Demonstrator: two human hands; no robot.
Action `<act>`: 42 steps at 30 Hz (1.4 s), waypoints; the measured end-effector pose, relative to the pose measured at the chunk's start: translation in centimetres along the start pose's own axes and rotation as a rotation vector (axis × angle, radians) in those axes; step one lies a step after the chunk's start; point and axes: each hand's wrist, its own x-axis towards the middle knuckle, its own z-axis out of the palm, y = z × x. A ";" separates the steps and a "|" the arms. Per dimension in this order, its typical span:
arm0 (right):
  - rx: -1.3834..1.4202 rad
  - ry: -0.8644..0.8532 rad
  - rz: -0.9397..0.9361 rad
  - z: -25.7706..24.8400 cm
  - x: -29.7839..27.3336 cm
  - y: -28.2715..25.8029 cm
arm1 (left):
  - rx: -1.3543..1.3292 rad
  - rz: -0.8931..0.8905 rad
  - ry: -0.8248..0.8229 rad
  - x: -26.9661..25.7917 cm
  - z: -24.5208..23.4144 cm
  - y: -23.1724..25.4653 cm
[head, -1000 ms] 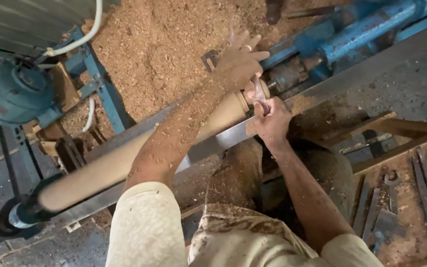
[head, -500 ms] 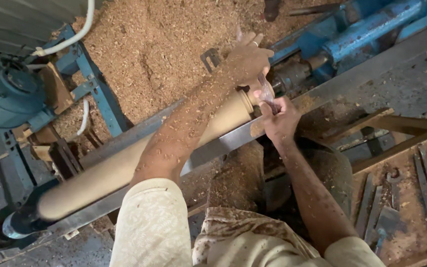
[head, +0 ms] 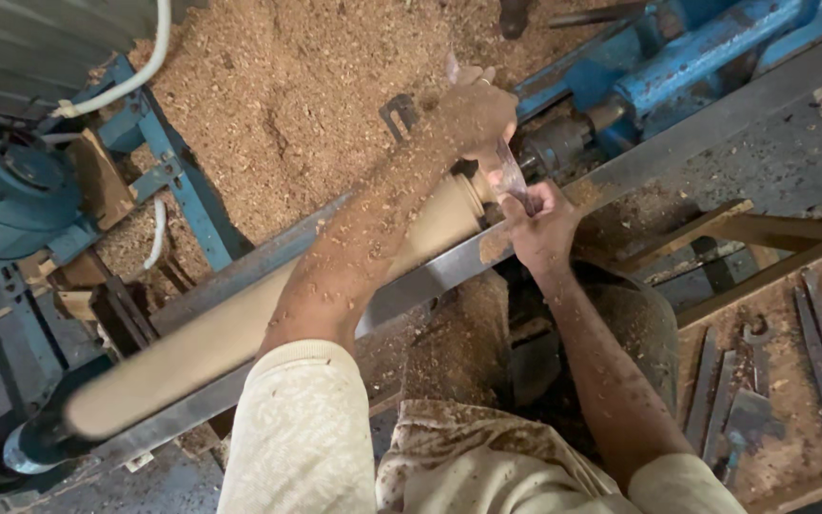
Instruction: The person uses a chisel to shape a cylindrical wooden piece mounted on a rotating lathe. They hold the tool against the spinning wood to smooth and refine its surface, generating wood shavings.
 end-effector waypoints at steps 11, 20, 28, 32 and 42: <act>0.317 -0.029 0.315 -1.3 0.9 -1.7 | 0.215 0.131 -0.266 2.5 -0.7 0.5; 0.055 -0.034 0.155 1.7 -0.7 -1.3 | 0.365 0.133 -0.331 -1.4 -7.9 3.3; -0.352 -0.079 -0.152 1.1 -0.2 -3.4 | 0.197 0.268 -0.293 -1.5 -9.9 4.1; -0.413 -0.059 -0.319 1.2 -0.7 -3.7 | 0.353 0.508 -0.273 -2.2 -9.3 3.0; -0.669 -0.014 -0.333 1.2 -1.3 -4.0 | 0.600 0.486 -0.408 -1.7 -12.8 6.6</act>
